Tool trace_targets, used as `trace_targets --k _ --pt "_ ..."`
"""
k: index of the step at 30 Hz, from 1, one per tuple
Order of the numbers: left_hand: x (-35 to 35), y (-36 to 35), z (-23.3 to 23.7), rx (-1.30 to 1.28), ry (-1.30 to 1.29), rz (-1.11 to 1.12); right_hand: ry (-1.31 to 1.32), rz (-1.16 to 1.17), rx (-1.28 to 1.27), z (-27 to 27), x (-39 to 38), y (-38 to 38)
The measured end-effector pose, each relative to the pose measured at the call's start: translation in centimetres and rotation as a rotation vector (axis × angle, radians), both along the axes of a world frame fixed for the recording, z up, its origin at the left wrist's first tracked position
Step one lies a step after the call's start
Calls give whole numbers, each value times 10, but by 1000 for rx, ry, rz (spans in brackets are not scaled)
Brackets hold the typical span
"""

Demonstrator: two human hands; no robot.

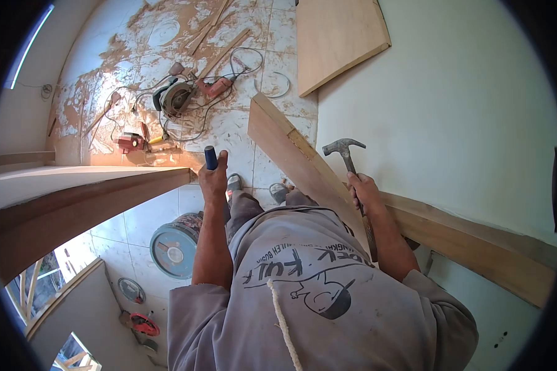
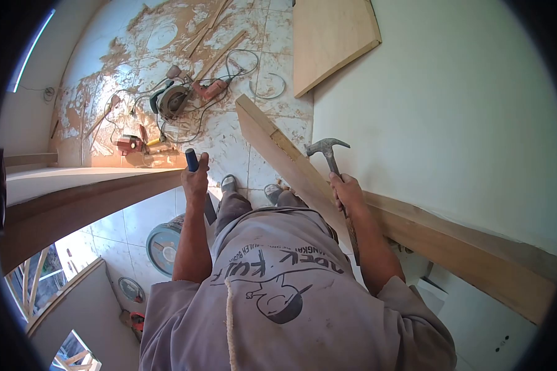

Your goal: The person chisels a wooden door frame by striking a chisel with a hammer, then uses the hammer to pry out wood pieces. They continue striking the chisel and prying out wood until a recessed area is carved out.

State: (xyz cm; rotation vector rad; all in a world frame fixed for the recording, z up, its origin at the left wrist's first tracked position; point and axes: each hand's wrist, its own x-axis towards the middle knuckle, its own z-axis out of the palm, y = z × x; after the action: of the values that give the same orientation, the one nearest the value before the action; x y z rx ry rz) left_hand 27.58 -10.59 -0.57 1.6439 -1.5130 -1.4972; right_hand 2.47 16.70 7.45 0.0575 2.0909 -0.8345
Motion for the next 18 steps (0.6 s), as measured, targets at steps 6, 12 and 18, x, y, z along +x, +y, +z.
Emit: trace_targets --k 6,12,18 --pt "24 -68 9 -28 -61 -148 -26 -309 -143 -21 61 16" --pt "-29 -99 33 -143 -147 -505 -24 -572 -274 -55 109 22" --pt "-111 -95 69 135 123 -599 -6 -709 -330 -70 131 13"
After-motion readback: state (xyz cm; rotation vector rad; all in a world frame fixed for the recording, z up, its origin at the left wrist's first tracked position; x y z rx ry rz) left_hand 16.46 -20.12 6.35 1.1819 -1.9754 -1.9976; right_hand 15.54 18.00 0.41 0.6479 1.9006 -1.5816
